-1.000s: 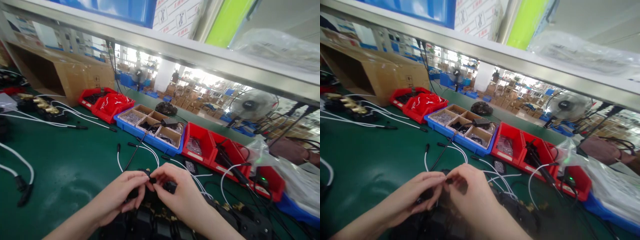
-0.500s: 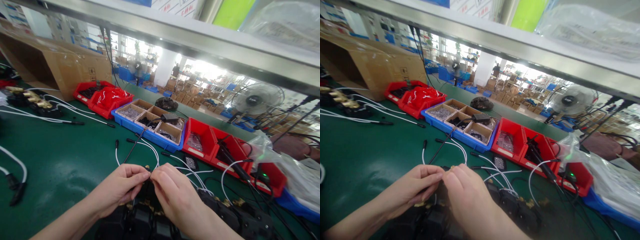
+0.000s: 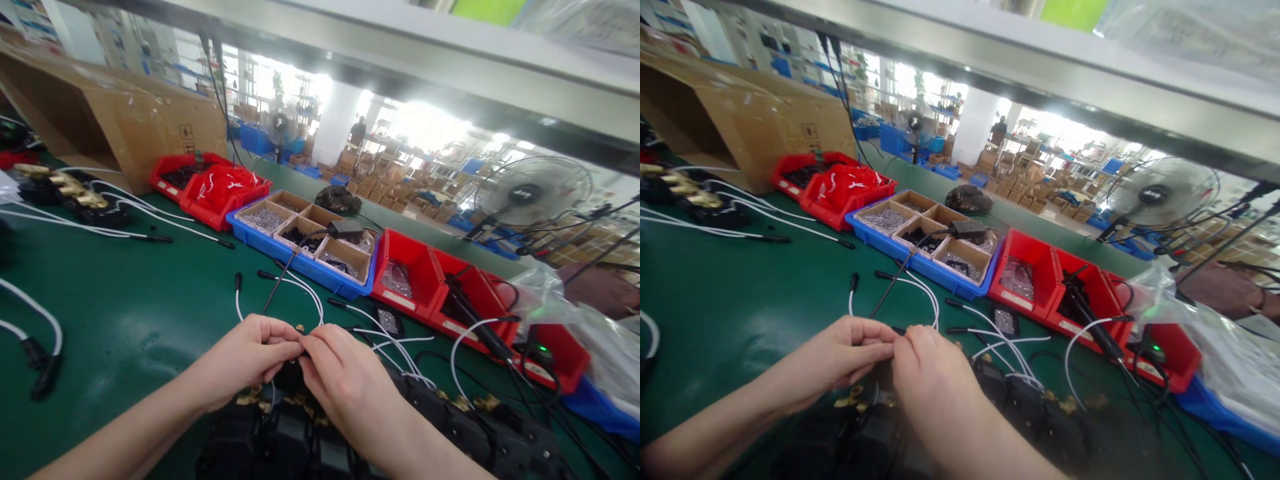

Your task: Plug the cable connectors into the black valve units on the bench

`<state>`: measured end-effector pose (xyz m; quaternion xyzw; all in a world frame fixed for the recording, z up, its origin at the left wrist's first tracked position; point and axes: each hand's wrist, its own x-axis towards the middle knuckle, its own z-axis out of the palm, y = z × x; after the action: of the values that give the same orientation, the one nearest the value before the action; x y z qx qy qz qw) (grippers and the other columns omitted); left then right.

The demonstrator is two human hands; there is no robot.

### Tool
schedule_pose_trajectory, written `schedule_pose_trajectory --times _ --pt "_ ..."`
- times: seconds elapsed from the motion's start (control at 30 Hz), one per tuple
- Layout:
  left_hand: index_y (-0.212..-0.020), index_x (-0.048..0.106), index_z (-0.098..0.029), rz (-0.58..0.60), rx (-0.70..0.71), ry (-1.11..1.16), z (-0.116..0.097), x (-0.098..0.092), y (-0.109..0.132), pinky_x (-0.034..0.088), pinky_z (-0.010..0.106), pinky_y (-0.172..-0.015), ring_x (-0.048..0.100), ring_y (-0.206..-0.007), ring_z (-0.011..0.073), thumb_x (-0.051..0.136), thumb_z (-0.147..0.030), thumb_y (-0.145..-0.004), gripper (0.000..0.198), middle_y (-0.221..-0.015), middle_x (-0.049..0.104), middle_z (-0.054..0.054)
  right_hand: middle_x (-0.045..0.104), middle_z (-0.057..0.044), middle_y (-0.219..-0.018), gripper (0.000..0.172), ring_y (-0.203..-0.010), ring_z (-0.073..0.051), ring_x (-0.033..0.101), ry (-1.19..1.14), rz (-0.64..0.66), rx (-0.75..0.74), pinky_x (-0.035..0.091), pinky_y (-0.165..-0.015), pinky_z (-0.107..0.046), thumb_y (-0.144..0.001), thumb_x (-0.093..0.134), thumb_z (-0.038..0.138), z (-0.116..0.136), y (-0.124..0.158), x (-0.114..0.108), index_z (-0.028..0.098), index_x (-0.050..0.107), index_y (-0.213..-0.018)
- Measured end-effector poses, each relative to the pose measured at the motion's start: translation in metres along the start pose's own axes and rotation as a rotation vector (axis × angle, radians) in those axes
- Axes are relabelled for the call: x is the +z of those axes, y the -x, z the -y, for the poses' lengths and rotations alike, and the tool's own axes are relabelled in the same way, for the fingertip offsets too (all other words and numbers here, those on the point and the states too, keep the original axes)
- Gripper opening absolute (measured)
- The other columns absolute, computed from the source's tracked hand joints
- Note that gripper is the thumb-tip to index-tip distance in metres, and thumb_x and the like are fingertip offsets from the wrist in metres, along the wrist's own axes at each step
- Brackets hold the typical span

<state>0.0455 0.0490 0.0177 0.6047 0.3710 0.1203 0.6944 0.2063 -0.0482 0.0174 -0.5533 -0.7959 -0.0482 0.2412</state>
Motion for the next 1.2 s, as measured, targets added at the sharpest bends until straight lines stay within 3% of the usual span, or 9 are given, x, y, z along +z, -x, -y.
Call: schedule_pose_trajectory --times 0.13,0.23,0.3,0.47,0.6,0.77,0.93,1.2 --pt "-0.089 0.074 -0.015 -0.134 0.094 -0.126 0.003 -0.026 -0.001 0.019 0.023 -0.047 0.029 -0.047 0.0095 0.066 -0.065 -0.075 0.053 -0.048 0.038 -0.006 0.064 -0.007 -0.092 0.018 -0.08 -0.019 0.063 -0.208 -0.026 0.131 0.056 -0.07 -0.03 -0.086 0.056 0.002 -0.013 0.003 -0.003 0.016 0.064 -0.095" --pt "-0.072 0.075 -0.016 -0.209 0.182 -0.34 0.005 -0.043 -0.008 0.028 0.025 -0.055 0.041 -0.057 0.0125 0.06 -0.065 -0.079 0.052 -0.055 0.05 0.0 0.063 -0.005 -0.096 0.027 -0.085 -0.018 0.062 -0.294 0.029 0.176 0.055 -0.073 -0.029 -0.082 0.053 -0.002 -0.019 0.01 -0.005 0.019 0.061 -0.097" --pt "-0.066 0.075 -0.016 -0.191 0.226 -0.46 0.004 -0.046 -0.017 0.031 0.025 -0.061 0.047 -0.064 0.015 0.057 -0.064 -0.081 0.053 -0.06 0.057 0.002 0.062 -0.006 -0.096 0.027 -0.085 -0.018 0.062 -0.284 0.05 0.155 0.055 -0.074 -0.029 -0.082 0.052 -0.001 -0.019 0.016 -0.004 0.019 0.06 -0.098" --pt "-0.076 0.078 -0.015 0.059 0.301 -0.549 -0.008 -0.041 -0.049 0.031 0.024 -0.057 0.048 -0.063 0.0149 0.064 -0.064 -0.076 0.051 -0.064 0.062 0.001 0.063 -0.007 -0.091 0.016 -0.083 -0.021 0.062 -0.143 0.071 0.065 0.056 -0.072 -0.032 -0.087 0.057 0.004 -0.013 0.02 0.004 0.015 0.061 -0.097" --pt "-0.084 0.081 -0.016 0.277 0.365 -0.683 -0.018 -0.039 -0.07 0.025 0.024 -0.051 0.039 -0.055 0.0114 0.072 -0.064 -0.071 0.051 -0.058 0.054 -0.002 0.062 -0.008 -0.086 0.007 -0.079 -0.022 0.06 0.048 0.115 0.005 0.055 -0.069 -0.033 -0.09 0.059 0.007 -0.01 0.017 0.008 0.011 0.064 -0.093" --pt "-0.082 0.08 -0.018 0.526 0.382 -0.772 -0.03 -0.032 -0.08 0.024 0.024 -0.047 0.034 -0.049 0.0095 0.081 -0.06 -0.063 0.046 -0.055 0.048 -0.005 0.06 -0.009 -0.083 0.012 -0.075 -0.023 0.058 0.127 0.117 -0.064 0.05 -0.062 -0.033 -0.094 0.056 0.009 -0.011 0.017 0.008 0.011 0.062 -0.085" --pt "-0.06 0.07 -0.018 0.623 0.37 -0.877 -0.036 -0.017 -0.084 0.02 0.027 -0.044 0.03 -0.046 0.0098 0.083 -0.048 -0.062 0.033 -0.048 0.035 -0.007 0.057 -0.006 -0.078 0.015 -0.071 -0.02 0.054 0.168 0.102 -0.104 0.045 -0.059 -0.031 -0.096 0.056 0.01 -0.013 0.017 0.007 0.014 0.06 -0.082" --pt "-0.073 0.077 -0.017 0.614 0.315 -0.888 -0.037 -0.017 -0.08 0.021 0.027 -0.046 0.029 -0.048 0.0098 0.078 -0.042 -0.066 0.026 -0.05 0.035 -0.006 0.057 -0.006 -0.074 0.018 -0.067 -0.021 0.052 0.191 0.049 -0.156 0.041 -0.056 -0.033 -0.096 0.057 0.012 -0.014 0.016 0.012 0.014 0.061 -0.078"
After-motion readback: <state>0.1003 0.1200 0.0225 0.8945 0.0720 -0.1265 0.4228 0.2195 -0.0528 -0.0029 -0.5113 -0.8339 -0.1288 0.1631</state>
